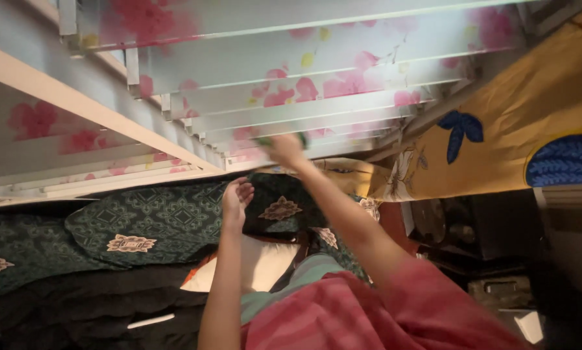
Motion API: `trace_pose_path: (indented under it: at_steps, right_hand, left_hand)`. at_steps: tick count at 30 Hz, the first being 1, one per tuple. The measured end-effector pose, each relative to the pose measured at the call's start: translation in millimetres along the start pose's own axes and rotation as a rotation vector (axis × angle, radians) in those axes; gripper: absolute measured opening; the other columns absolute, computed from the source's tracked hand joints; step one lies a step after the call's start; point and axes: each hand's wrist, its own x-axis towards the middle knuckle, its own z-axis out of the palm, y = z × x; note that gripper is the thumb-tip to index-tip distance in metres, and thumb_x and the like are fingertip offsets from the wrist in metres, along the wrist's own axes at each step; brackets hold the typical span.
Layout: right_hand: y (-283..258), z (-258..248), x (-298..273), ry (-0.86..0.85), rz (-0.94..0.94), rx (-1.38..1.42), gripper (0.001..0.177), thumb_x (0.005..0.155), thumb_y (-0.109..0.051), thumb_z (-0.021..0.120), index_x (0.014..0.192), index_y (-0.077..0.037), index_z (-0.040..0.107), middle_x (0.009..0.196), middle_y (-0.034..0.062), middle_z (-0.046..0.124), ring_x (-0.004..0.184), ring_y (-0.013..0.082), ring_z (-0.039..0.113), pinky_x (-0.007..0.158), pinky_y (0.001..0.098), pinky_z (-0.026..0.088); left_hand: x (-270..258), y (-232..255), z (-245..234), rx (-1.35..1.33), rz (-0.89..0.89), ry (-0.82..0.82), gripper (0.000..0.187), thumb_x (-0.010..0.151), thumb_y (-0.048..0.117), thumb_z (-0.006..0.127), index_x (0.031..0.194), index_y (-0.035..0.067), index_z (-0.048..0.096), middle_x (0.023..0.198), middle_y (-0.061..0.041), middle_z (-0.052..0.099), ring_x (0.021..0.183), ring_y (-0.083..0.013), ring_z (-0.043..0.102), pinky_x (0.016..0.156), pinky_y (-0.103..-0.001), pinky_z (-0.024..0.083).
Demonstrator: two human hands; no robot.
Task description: Cleaning glass louvered windows using a green cloth.
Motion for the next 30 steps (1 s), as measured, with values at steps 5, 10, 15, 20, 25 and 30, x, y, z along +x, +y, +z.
trace_pose_path:
  at_steps: [5,10,15,20,25,30]
  right_hand:
    - [105.3,-97.6,-50.0,0.286,0.047,-0.057,0.038,0.090,-0.043,0.078,0.117,-0.016,0.076,0.114,0.0140,0.072,0.107,0.0363,0.065,0.096,0.0498,0.049]
    - [224.4,-97.1,-77.7,0.479,0.282,-0.260,0.052,0.104,-0.043,0.059,0.135,-0.002,0.064,0.135,0.0251,0.057,0.128,0.0412,0.046,0.111,0.0541,0.027]
    - [166.0,-41.9,-61.8,0.439,0.124,-0.229,0.039,0.098,-0.025,0.057,0.129,-0.003,0.066,0.134,0.0213,0.061,0.131,0.0380,0.047,0.115,0.0576,0.028]
    - [64.2,-9.5,-89.0,0.138,-0.084,0.327,0.057,0.110,-0.028,0.050,0.152,0.011,0.045,0.151,0.0319,0.046,0.137,0.0451,0.042,0.112,0.0557,0.031]
    - [55.9,-34.5,-133.6,0.149,1.027,1.455,0.041,0.102,-0.038,0.053,0.134,-0.012,0.057,0.122,0.0113,0.062,0.104,0.0246,0.062,0.087,0.0446,0.052]
    - [64.3,-135.6,-155.3,0.420,0.364,1.697,0.047,0.106,-0.040,0.047,0.134,-0.004,0.057,0.127,0.0117,0.067,0.115,0.0252,0.066,0.105,0.0404,0.053]
  left_hand:
    - [4.3,-4.3,16.5,0.007,-0.016,-0.015,0.030,0.099,0.023,0.049,0.117,0.010,0.068,0.097,-0.006,0.072,0.088,-0.0188,0.069,0.078,-0.034,0.056]
    - [4.8,-3.9,23.2,0.008,-0.024,-0.039,0.030,0.097,0.021,0.049,0.118,0.009,0.067,0.098,-0.007,0.073,0.089,-0.0194,0.070,0.079,-0.035,0.056]
    - [6.3,-3.3,19.1,-0.010,-0.043,-0.028,0.030,0.097,0.021,0.049,0.118,0.010,0.067,0.097,-0.007,0.072,0.089,-0.0204,0.069,0.079,-0.036,0.056]
    - [12.4,-4.1,10.3,-0.049,-0.035,-0.043,0.032,0.094,0.019,0.047,0.117,0.009,0.067,0.096,-0.009,0.072,0.088,-0.0234,0.069,0.078,-0.039,0.057]
    - [-7.7,16.3,-9.8,-0.030,0.067,-0.014,0.033,0.095,0.024,0.050,0.119,0.010,0.067,0.099,-0.007,0.073,0.090,-0.0207,0.069,0.080,-0.036,0.056]
    - [-6.4,23.4,-15.3,-0.066,0.066,0.004,0.032,0.098,0.025,0.051,0.120,0.008,0.066,0.098,-0.008,0.072,0.088,-0.0208,0.068,0.078,-0.036,0.055]
